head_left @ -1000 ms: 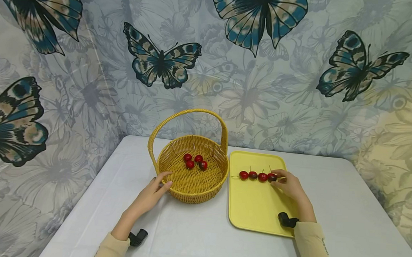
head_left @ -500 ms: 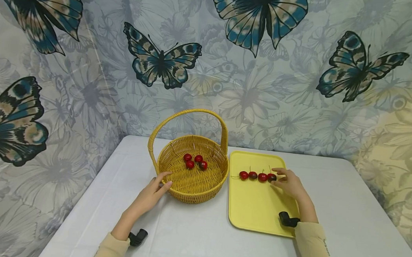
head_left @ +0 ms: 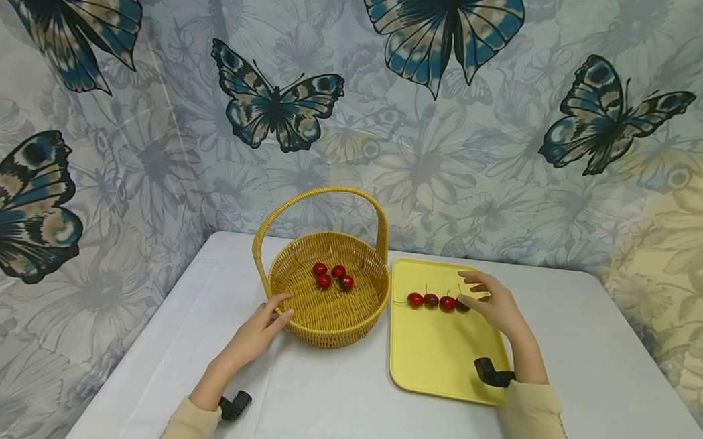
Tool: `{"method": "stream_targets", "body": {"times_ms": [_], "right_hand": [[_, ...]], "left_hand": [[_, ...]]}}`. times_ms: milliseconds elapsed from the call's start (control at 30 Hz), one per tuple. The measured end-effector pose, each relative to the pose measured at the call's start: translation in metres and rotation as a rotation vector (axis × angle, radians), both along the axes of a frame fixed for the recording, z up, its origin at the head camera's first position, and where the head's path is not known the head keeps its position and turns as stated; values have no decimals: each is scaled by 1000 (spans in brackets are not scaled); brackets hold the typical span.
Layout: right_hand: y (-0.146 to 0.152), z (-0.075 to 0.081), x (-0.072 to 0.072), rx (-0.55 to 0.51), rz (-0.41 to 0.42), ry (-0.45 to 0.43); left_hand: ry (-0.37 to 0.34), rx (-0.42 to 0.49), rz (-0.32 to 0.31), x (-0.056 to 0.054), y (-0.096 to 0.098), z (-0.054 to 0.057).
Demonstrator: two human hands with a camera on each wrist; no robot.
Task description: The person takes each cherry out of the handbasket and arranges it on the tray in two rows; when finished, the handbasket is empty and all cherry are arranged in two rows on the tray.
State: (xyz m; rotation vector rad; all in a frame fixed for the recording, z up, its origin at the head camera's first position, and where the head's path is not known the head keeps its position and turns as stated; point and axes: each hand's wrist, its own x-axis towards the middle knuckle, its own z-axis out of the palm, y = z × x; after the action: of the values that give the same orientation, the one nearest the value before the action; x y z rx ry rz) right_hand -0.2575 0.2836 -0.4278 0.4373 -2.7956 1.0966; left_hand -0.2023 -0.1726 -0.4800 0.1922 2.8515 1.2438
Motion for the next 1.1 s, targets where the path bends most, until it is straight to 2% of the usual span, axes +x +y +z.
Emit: {"method": "stream_targets", "body": {"times_ms": [267, 600, 867, 1100], "right_hand": [[-15, 15, 7, -2, 25, 66], [-46, 21, 12, -71, 109, 93], [-82, 15, 18, -116, 161, 95], [-114, 10, 19, -108, 198, 92]], "left_hand": [[-1, -6, -1, 1, -1, 0], [-15, 4, -6, 0, -1, 1], [-18, 2, -10, 0, 1, 2], [-10, -8, -11, 0, 0, 2]]}}
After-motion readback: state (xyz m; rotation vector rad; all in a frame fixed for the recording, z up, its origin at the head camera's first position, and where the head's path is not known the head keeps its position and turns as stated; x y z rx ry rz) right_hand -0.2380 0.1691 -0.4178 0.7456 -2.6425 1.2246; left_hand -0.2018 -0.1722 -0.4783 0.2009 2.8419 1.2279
